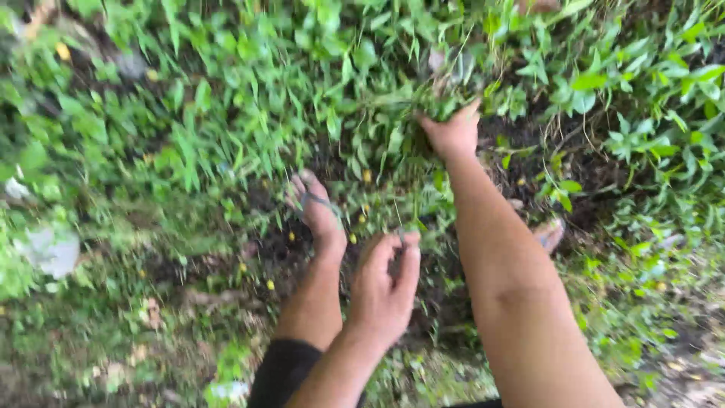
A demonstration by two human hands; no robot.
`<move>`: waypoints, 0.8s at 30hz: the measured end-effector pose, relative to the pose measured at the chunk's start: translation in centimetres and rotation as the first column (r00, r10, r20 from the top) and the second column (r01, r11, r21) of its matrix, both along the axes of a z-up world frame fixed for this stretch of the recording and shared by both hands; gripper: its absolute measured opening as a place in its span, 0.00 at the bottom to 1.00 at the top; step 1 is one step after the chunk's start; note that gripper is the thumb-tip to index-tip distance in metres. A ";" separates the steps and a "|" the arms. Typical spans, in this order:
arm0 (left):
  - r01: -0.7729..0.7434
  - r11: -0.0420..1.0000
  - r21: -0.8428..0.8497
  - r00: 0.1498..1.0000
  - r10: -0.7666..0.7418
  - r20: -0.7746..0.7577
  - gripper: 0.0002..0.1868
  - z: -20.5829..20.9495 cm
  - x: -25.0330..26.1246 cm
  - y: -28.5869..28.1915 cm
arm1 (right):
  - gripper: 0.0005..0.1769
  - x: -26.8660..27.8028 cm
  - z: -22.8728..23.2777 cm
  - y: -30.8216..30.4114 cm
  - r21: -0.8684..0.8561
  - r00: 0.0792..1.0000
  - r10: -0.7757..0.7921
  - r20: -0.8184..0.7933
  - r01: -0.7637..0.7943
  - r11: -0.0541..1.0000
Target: Pulling weeds and grass from a patch of ground by hand.
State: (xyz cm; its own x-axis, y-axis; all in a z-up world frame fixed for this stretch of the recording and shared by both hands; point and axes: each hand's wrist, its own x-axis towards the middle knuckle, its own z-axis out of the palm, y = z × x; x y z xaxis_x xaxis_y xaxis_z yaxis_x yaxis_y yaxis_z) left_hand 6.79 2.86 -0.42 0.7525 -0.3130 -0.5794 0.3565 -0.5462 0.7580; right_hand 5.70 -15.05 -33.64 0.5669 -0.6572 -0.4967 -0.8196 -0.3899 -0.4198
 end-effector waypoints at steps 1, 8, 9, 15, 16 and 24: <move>0.001 1.000 0.019 1.000 -0.002 0.003 0.08 -0.2 -0.1 0.3 | 0.75 1.5 -0.2 0.4 0.048 0.992 -0.118 -0.052 0.120 0.992; 0.039 0.999 0.038 0.997 -0.036 -0.071 0.09 0.9 -0.1 1.0 | 0.46 -2.3 -11.6 3.2 -0.037 0.972 -0.150 -0.179 0.145 0.989; 0.036 0.999 0.037 0.997 -0.033 -0.074 0.09 0.8 -0.1 0.9 | 0.46 -4.3 -14.0 2.2 -0.039 0.972 -0.147 -0.182 0.142 0.989; 0.055 0.998 0.027 0.997 -0.053 -0.047 0.08 1.0 -0.7 0.9 | 0.15 -8.2 -12.9 -0.5 0.083 0.652 0.556 -0.515 -0.608 0.790; 0.038 0.999 0.023 0.997 -0.036 -0.061 0.09 0.9 -0.7 0.8 | 0.16 -7.1 -8.9 -0.8 0.088 0.762 0.460 -0.456 -0.476 0.875; 0.016 1.000 -0.016 0.999 -0.016 -0.033 0.10 -0.1 -2.3 -0.4 | 0.34 -6.4 10.3 1.8 0.137 0.804 0.554 -0.214 -0.537 0.832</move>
State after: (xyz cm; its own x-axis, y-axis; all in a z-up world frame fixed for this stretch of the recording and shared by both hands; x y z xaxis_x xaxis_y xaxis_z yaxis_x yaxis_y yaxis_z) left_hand 4.48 2.46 -0.55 0.7278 -0.3340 -0.5990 0.3730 -0.5402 0.7544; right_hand -0.72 -13.22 -23.31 0.6827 -0.2353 -0.6918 -0.5567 -0.7808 -0.2838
